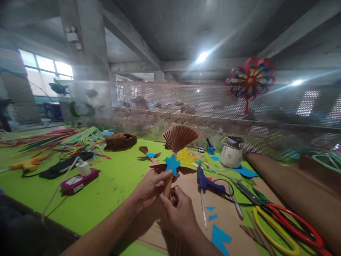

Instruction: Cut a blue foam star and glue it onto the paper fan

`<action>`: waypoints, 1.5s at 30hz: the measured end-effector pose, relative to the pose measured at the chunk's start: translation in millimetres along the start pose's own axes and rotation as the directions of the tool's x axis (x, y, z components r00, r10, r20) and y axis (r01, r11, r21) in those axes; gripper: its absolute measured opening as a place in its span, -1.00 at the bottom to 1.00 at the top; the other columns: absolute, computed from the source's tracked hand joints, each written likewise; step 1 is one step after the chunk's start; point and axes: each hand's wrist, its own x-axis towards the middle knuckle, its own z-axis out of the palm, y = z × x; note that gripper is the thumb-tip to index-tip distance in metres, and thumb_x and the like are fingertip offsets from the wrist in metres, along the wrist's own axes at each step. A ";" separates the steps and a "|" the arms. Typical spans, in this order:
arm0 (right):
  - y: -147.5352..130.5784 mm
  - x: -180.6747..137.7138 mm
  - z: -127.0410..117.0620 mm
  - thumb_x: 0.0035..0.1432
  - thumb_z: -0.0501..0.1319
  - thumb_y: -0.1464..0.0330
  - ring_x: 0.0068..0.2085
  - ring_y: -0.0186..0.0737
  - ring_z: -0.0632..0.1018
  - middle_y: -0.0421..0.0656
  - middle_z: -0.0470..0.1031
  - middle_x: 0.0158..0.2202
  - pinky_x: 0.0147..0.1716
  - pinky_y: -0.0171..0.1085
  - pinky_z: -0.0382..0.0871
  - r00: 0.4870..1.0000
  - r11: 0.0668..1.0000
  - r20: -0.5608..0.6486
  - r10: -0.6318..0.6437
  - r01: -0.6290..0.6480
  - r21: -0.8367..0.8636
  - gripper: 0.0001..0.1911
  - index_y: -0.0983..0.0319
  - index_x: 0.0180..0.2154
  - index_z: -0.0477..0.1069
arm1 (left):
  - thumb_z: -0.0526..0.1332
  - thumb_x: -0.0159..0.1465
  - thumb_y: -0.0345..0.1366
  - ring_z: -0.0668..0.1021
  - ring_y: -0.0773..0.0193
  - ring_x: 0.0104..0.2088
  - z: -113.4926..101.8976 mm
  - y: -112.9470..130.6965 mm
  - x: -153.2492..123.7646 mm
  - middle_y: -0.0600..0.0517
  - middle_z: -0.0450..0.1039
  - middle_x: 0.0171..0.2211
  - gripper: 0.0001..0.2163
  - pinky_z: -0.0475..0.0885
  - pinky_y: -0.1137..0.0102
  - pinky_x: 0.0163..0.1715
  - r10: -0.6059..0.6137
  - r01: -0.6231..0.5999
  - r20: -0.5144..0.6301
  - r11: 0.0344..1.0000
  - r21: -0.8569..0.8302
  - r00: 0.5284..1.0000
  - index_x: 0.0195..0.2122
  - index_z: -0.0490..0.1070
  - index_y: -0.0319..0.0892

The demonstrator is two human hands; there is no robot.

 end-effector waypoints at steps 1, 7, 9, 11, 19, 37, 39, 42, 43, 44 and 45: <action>-0.6 0.5 -0.6 0.05 0.22 0.22 -0.45 -0.27 0.37 -0.14 0.42 -0.46 -0.49 -0.32 0.20 1.000 1.000 0.004 -0.007 0.007 -0.009 -0.76 0.30 -0.40 0.37 | 0.36 0.03 -0.35 0.51 0.29 -0.35 -0.8 -0.5 0.2 -0.05 0.47 -0.34 -0.76 0.41 0.35 -0.21 -0.016 0.016 0.004 1.000 -0.008 1.000 -0.27 0.46 -0.29; -10.9 -1.7 -4.3 0.03 0.22 0.22 -0.47 -0.28 0.36 -0.17 0.42 -0.48 -0.51 -0.31 0.17 0.999 1.000 0.042 -0.009 0.011 -0.028 -0.74 0.32 -0.35 0.42 | 0.35 0.05 -0.31 0.51 0.29 -0.41 -4.4 -2.6 1.1 -0.07 0.49 -0.40 -0.77 0.44 0.41 -0.37 -0.087 0.087 -0.055 0.996 0.003 0.995 -0.29 0.45 -0.31; -17.3 -3.3 -7.9 0.03 0.23 0.20 -0.51 -0.32 0.31 -0.23 0.35 -0.57 -0.53 -0.33 0.14 0.999 0.999 0.031 -0.012 0.013 -0.032 -0.73 0.30 -0.46 0.42 | 0.34 0.06 -0.31 0.51 0.33 -0.42 -4.5 -1.6 1.4 -0.06 0.49 -0.39 -0.79 0.43 0.45 -0.39 -0.060 0.060 -0.066 0.998 0.003 0.996 -0.31 0.45 -0.30; -23.4 -2.2 -14.4 0.06 0.21 0.17 -0.51 -0.33 0.31 -0.24 0.32 -0.59 -0.52 -0.33 0.14 1.000 1.000 -0.017 -0.022 0.022 -0.014 -0.69 0.29 -0.52 0.40 | 0.32 0.08 -0.31 0.50 0.36 -0.43 -4.4 0.1 1.7 -0.05 0.49 -0.39 -0.81 0.42 0.49 -0.40 -0.037 0.038 -0.073 0.999 0.005 0.997 -0.32 0.45 -0.30; -28.7 19.9 -49.2 0.04 0.25 0.16 -0.51 -0.33 0.40 -0.24 0.43 -0.48 -0.48 -0.31 0.30 0.969 0.988 -0.244 -0.034 0.069 0.139 -0.67 0.24 -0.21 0.37 | 0.26 0.16 -0.29 0.47 0.43 -0.50 -3.3 0.6 0.8 -0.07 0.49 -0.39 -0.83 0.38 0.58 -0.51 -0.084 0.084 -0.030 0.996 0.012 0.996 -0.33 0.46 -0.32; -62.3 5.6 -45.5 0.02 0.28 0.34 -0.44 -0.27 0.53 -0.18 0.54 -0.46 -0.42 -0.29 0.42 0.909 0.938 -0.350 -0.228 0.301 0.171 -0.89 0.23 -0.36 0.48 | 0.23 0.18 -0.33 0.53 0.35 -0.41 8.0 -1.1 -9.2 -0.08 0.49 -0.41 -0.86 0.41 0.51 -0.38 -0.229 0.230 0.035 0.973 -0.025 0.973 -0.32 0.45 -0.33; -59.5 4.6 -44.6 0.05 0.26 0.37 -0.39 -0.29 0.53 -0.19 0.54 -0.41 -0.39 -0.32 0.42 0.900 0.934 -0.335 -0.281 0.336 0.119 -0.91 0.21 -0.33 0.47 | 0.26 0.16 -0.34 0.53 0.33 -0.41 9.4 -0.8 -9.0 -0.05 0.49 -0.42 -0.88 0.42 0.49 -0.39 -0.216 0.216 -0.001 0.976 -0.017 0.976 -0.33 0.45 -0.30; -54.4 6.8 -44.1 0.07 0.26 0.36 -0.42 -0.34 0.50 -0.21 0.52 -0.41 -0.40 -0.35 0.38 0.903 0.940 -0.326 -0.279 0.327 0.101 -0.89 0.20 -0.29 0.47 | 0.28 0.13 -0.37 0.51 0.37 -0.43 11.0 -0.1 -8.0 0.00 0.47 -0.43 -0.90 0.41 0.50 -0.41 -0.190 0.189 -0.036 0.982 -0.028 0.981 -0.33 0.44 -0.28; -52.5 8.2 -44.0 0.07 0.26 0.33 -0.44 -0.35 0.47 -0.21 0.50 -0.44 -0.43 -0.35 0.37 0.914 0.947 -0.323 -0.246 0.298 0.120 -0.88 0.21 -0.29 0.46 | 0.28 0.12 -0.37 0.50 0.38 -0.44 11.2 0.1 -7.7 0.01 0.46 -0.44 -0.90 0.40 0.51 -0.41 -0.176 0.175 -0.044 0.984 -0.032 0.983 -0.34 0.44 -0.28; -50.3 9.6 -43.7 0.07 0.26 0.31 -0.46 -0.35 0.45 -0.21 0.49 -0.46 -0.45 -0.34 0.35 0.928 0.953 -0.315 -0.201 0.259 0.156 -0.85 0.22 -0.29 0.46 | 0.28 0.12 -0.38 0.49 0.40 -0.44 11.4 0.5 -7.4 0.02 0.46 -0.45 -0.90 0.40 0.52 -0.40 -0.158 0.157 -0.049 0.987 -0.035 0.986 -0.35 0.45 -0.29; -48.0 10.9 -43.1 0.07 0.26 0.28 -0.47 -0.34 0.43 -0.21 0.47 -0.47 -0.46 -0.33 0.34 0.944 0.956 -0.295 -0.148 0.214 0.203 -0.82 0.24 -0.29 0.45 | 0.29 0.11 -0.39 0.49 0.41 -0.44 11.5 0.8 -7.3 0.02 0.46 -0.45 -0.90 0.39 0.53 -0.40 -0.135 0.133 -0.052 0.990 -0.037 0.990 -0.35 0.45 -0.29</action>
